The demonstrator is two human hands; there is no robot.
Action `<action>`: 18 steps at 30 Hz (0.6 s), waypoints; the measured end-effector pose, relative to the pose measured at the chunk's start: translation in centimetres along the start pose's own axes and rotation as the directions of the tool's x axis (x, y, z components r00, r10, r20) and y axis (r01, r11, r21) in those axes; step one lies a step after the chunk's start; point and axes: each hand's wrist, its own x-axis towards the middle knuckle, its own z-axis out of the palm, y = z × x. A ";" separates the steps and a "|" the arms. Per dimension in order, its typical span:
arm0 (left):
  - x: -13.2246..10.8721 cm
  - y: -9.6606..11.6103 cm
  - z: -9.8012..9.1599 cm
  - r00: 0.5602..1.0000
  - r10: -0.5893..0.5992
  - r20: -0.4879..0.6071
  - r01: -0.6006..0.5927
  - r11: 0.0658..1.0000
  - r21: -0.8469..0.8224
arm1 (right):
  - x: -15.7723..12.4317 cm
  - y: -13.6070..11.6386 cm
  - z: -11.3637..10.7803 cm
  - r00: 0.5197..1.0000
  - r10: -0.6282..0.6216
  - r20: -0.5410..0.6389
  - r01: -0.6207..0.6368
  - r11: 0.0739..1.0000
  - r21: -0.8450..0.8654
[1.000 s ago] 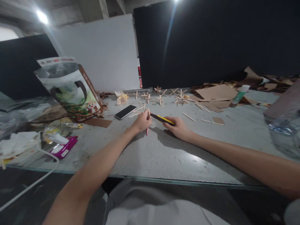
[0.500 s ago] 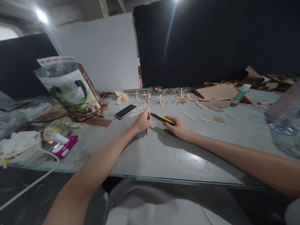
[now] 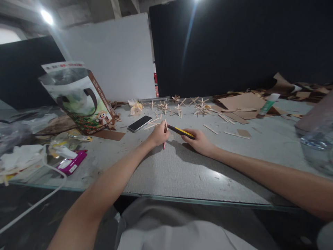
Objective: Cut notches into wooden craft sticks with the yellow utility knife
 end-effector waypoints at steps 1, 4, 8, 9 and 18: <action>0.0 0.0 0.0 1.000 -0.001 -0.002 0.001 1.000 -0.003 | 0.0 0.0 0.0 1.000 -0.001 -0.001 0.001 1.000 0.000; -0.1 0.1 0.0 1.000 -0.002 -0.004 0.002 1.000 -0.002 | 0.0 0.0 0.1 1.000 -0.002 -0.005 0.002 1.000 -0.001; -0.2 0.3 0.0 1.000 -0.009 -0.006 0.009 1.000 -0.002 | 0.0 -0.1 0.0 1.000 0.002 -0.002 -0.002 1.000 0.001; -0.2 0.3 0.0 1.000 -0.010 -0.007 0.010 1.000 -0.006 | 0.0 -0.1 0.0 1.000 0.000 -0.001 0.000 1.000 0.000; -0.1 0.2 0.1 1.000 -0.005 -0.012 0.005 1.000 -0.013 | -0.1 0.0 0.0 1.000 0.018 0.003 -0.018 1.000 -0.005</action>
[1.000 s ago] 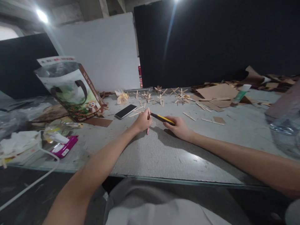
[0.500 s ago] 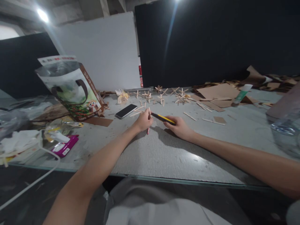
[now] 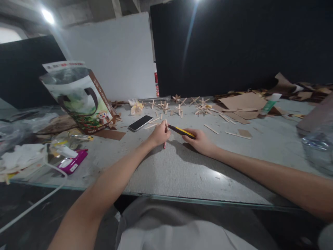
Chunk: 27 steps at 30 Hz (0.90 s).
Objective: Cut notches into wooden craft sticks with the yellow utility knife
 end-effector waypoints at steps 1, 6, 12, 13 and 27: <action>0.0 0.0 0.0 1.000 0.001 0.000 -0.001 1.000 -0.001 | 0.0 0.0 0.0 1.000 0.003 0.001 -0.003 1.000 -0.001; 0.1 -0.1 0.0 1.000 0.008 -0.003 -0.008 1.000 0.005 | 0.1 0.0 0.0 1.000 -0.020 0.005 0.020 1.000 -0.006; 0.2 -0.1 -0.1 1.000 -0.001 -0.001 0.001 1.000 0.004 | 0.1 0.1 0.0 0.999 -0.036 -0.008 0.036 0.999 -0.002; 0.2 -0.1 0.0 1.000 -0.009 0.005 0.009 1.000 -0.004 | 0.1 0.1 0.0 0.999 -0.037 -0.006 0.037 0.999 -0.001; -0.1 0.6 0.0 0.996 -0.086 0.036 0.090 0.987 -0.136 | -0.1 -0.1 -0.1 0.998 -0.053 -0.018 0.053 0.999 0.005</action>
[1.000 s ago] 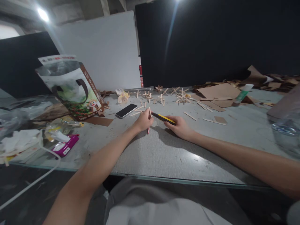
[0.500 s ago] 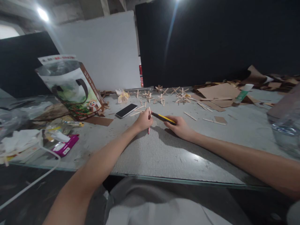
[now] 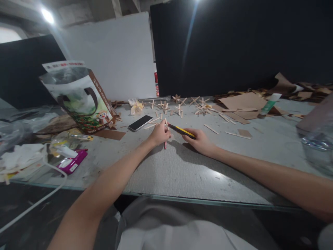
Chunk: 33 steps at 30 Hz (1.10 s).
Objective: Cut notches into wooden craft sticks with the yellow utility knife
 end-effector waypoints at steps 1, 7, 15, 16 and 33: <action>0.0 0.0 0.0 1.000 -0.002 0.000 0.002 1.000 0.001 | 0.0 0.0 0.0 1.000 -0.002 0.000 0.002 1.000 -0.002; 0.0 -0.1 0.0 1.000 0.015 -0.002 -0.015 1.000 -0.019 | 0.0 0.2 0.0 1.000 0.012 0.005 -0.012 1.000 -0.017; 0.1 -0.2 0.1 1.000 0.015 -0.007 -0.015 1.000 -0.009 | 0.1 0.2 0.1 1.000 0.002 0.000 -0.002 1.000 -0.003; 0.1 -0.2 0.1 1.000 0.010 -0.006 -0.010 1.000 -0.004 | 0.1 0.2 0.1 1.000 0.003 -0.004 -0.003 1.000 -0.006; 0.1 -0.2 0.2 1.000 0.011 -0.007 -0.011 1.000 -0.008 | -0.1 -0.2 0.0 0.999 0.039 0.025 -0.039 0.999 -0.006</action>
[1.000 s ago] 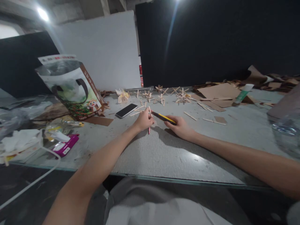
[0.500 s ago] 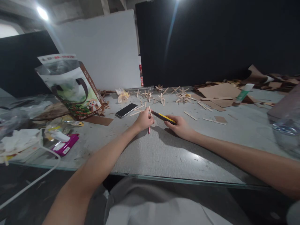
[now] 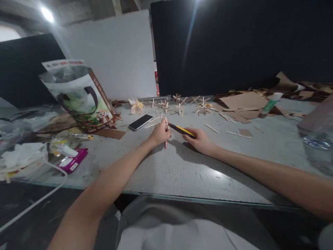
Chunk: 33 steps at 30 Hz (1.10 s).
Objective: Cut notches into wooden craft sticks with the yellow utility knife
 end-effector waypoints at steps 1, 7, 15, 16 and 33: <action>0.0 0.0 0.0 1.000 0.002 0.002 -0.002 1.000 -0.003 | 0.0 0.0 0.0 1.000 0.000 -0.002 0.000 1.000 0.002; 0.0 -0.2 0.0 1.000 0.005 0.003 -0.005 1.000 0.014 | 0.2 0.1 0.0 1.000 -0.028 0.004 0.028 1.000 0.003; 0.1 -0.4 0.1 1.000 0.013 -0.006 -0.013 0.999 0.030 | 0.1 -0.1 0.0 1.000 -0.025 0.012 0.025 1.000 -0.012; 0.1 -0.4 0.1 1.000 0.012 -0.007 -0.011 1.000 0.027 | 0.0 -0.1 0.0 1.000 -0.024 0.013 0.024 1.000 -0.013; 0.1 -0.7 0.1 0.999 0.033 -0.007 -0.033 0.999 0.001 | 0.0 -0.1 0.0 0.998 -0.039 0.040 0.040 0.999 -0.024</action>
